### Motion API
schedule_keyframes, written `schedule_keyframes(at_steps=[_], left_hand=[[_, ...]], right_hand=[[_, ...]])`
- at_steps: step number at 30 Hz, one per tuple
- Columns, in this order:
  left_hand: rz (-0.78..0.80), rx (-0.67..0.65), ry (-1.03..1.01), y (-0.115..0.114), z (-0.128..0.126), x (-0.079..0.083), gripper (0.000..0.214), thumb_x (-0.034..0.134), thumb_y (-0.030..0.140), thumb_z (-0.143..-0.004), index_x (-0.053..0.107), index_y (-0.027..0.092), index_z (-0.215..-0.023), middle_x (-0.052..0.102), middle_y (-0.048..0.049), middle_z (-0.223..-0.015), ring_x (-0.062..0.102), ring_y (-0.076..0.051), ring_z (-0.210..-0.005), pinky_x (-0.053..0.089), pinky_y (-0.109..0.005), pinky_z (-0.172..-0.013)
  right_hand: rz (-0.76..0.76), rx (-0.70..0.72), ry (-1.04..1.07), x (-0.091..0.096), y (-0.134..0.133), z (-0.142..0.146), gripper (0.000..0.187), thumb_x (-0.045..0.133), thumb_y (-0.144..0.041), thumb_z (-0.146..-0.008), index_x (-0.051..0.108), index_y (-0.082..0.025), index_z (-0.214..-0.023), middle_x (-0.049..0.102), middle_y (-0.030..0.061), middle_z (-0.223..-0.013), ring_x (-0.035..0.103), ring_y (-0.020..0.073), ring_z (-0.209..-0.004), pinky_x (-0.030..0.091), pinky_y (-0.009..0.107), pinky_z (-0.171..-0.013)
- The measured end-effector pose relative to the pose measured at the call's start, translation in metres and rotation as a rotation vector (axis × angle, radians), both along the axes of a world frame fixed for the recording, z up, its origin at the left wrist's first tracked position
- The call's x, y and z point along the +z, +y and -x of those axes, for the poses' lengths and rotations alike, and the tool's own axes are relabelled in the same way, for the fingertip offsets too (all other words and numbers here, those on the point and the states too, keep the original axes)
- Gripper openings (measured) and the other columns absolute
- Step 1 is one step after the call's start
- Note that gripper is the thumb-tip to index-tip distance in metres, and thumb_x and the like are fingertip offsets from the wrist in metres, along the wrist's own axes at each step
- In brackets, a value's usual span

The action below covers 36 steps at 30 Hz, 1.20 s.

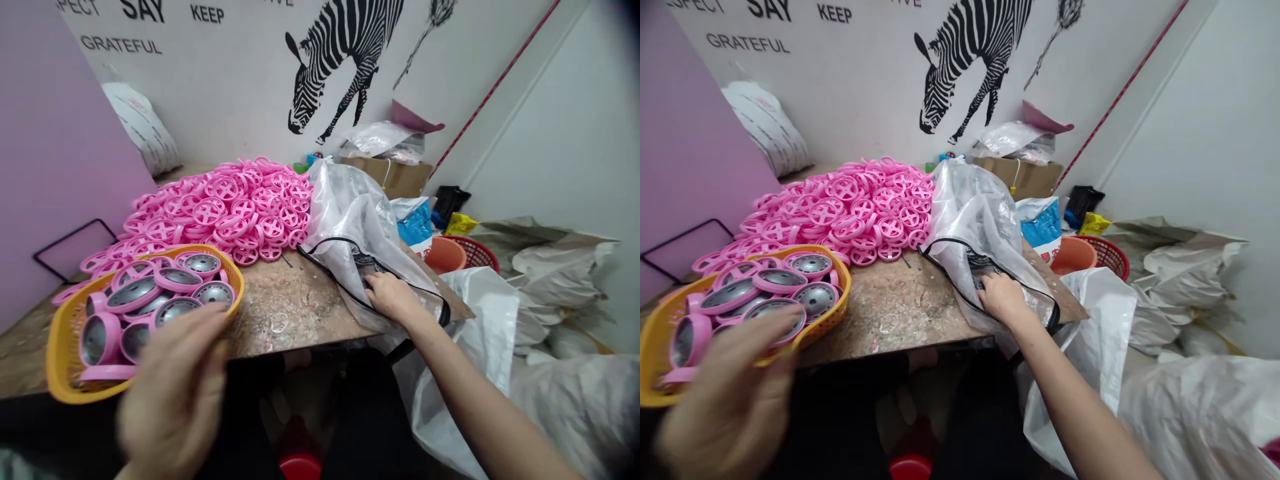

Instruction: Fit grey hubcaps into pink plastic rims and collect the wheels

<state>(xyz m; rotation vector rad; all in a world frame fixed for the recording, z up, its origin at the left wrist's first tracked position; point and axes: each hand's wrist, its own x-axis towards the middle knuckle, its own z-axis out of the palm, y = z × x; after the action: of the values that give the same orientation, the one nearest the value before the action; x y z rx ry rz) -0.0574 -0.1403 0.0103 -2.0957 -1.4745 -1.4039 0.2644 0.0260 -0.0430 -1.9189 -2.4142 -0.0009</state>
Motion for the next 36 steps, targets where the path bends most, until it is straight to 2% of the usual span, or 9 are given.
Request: schedule_keyframes(at_steps=[3, 7, 13, 18, 22, 25, 30, 33, 36], left_hand=[[0.102, -0.109, 0.128, 0.035, -0.038, -0.012, 0.041, 0.052, 0.012, -0.093, 0.055, 0.023, -0.132, 0.065, -0.008, -0.121, 0.061, -0.022, -0.112, 0.049, -0.037, -0.1], [0.504, 0.151, 0.341, 0.098, -0.061, -0.028, 0.033, 0.05, 0.017, -0.094, 0.058, 0.015, -0.126, 0.062, -0.013, -0.126, 0.057, -0.024, -0.117, 0.048, -0.036, -0.101], [0.613, 0.392, 0.388, 0.173, -0.065, -0.034, 0.032, 0.038, 0.004, -0.091, 0.063, 0.006, -0.111, 0.062, -0.0214, -0.112, 0.059, -0.032, -0.107, 0.053, -0.043, -0.083], [0.676, 0.517, 0.399, 0.205, -0.055, -0.048, 0.021, 0.048, 0.013, -0.095, 0.063, 0.01, -0.11, 0.063, -0.0146, -0.114, 0.061, -0.027, -0.107, 0.055, -0.039, -0.08], [0.693, 0.521, 0.431, 0.21, -0.048, -0.053, 0.026, 0.062, 0.03, -0.092, 0.063, 0.015, -0.113, 0.064, -0.0083, -0.118, 0.063, -0.023, -0.104, 0.055, -0.043, -0.085], [0.694, 0.453, 0.46, 0.204, -0.045, -0.051, 0.02, 0.056, 0.023, -0.095, 0.063, 0.013, -0.11, 0.065, -0.0098, -0.113, 0.063, -0.023, -0.102, 0.053, -0.042, -0.086], [0.676, 0.255, 0.504, 0.176, -0.046, -0.047, 0.029, 0.04, 0.007, -0.092, 0.067, 0.013, -0.101, 0.063, -0.0148, -0.108, 0.062, -0.025, -0.1, 0.049, -0.036, -0.082], [0.663, 0.147, 0.513, 0.153, -0.049, -0.045, 0.024, 0.045, 0.01, -0.091, 0.066, 0.017, -0.098, 0.063, -0.0108, -0.108, 0.06, -0.023, -0.1, 0.048, -0.033, -0.085], [0.634, 0.149, 0.478, 0.138, -0.054, -0.042, 0.02, 0.05, 0.024, -0.093, 0.063, 0.016, -0.107, 0.061, -0.0115, -0.113, 0.057, -0.025, -0.106, 0.047, -0.034, -0.09]], right_hand=[[-0.006, -0.029, 0.003, -0.003, 0.001, -0.001, 0.031, 0.045, -0.025, -0.095, 0.07, -0.012, -0.105, 0.073, 0.0177, -0.106, 0.067, 0.0297, -0.102, 0.047, 0.035, -0.085], [-0.027, -0.081, 0.032, -0.005, -0.001, -0.009, 0.034, 0.04, -0.017, -0.094, 0.067, -0.013, -0.115, 0.074, 0.0158, -0.107, 0.07, 0.0263, -0.099, 0.047, 0.032, -0.084], [-0.083, -0.066, 0.148, -0.01, -0.014, -0.02, 0.03, 0.044, -0.02, -0.095, 0.068, -0.017, -0.113, 0.075, 0.0097, -0.107, 0.069, 0.0244, -0.102, 0.048, 0.03, -0.084], [-0.273, 0.054, 0.552, -0.016, -0.034, -0.026, 0.025, 0.047, -0.026, -0.094, 0.069, -0.018, -0.102, 0.075, 0.0079, -0.101, 0.07, 0.024, -0.095, 0.049, 0.032, -0.083], [-0.295, 0.078, 0.825, -0.005, -0.055, -0.02, 0.023, 0.051, -0.034, -0.095, 0.069, -0.02, -0.099, 0.074, 0.0054, -0.096, 0.068, 0.0216, -0.089, 0.048, 0.03, -0.081], [-0.188, 0.049, 0.987, 0.005, -0.07, -0.01, 0.024, 0.053, -0.039, -0.095, 0.068, -0.021, -0.098, 0.071, 0.0034, -0.089, 0.065, 0.0197, -0.082, 0.048, 0.029, -0.075], [0.002, 0.064, 1.137, 0.013, -0.086, 0.006, 0.026, 0.052, -0.042, -0.096, 0.064, -0.02, -0.097, 0.066, 0.0032, -0.088, 0.061, 0.0189, -0.082, 0.047, 0.029, -0.075], [0.076, 0.057, 1.214, 0.016, -0.092, 0.015, 0.026, 0.052, -0.043, -0.095, 0.061, -0.02, -0.092, 0.061, 0.0014, -0.083, 0.057, 0.0171, -0.078, 0.045, 0.027, -0.071], [0.157, 0.065, 1.308, 0.015, -0.095, 0.025, 0.026, 0.052, -0.044, -0.095, 0.059, -0.02, -0.09, 0.06, 0.0007, -0.082, 0.056, 0.0165, -0.078, 0.046, 0.027, -0.071]])
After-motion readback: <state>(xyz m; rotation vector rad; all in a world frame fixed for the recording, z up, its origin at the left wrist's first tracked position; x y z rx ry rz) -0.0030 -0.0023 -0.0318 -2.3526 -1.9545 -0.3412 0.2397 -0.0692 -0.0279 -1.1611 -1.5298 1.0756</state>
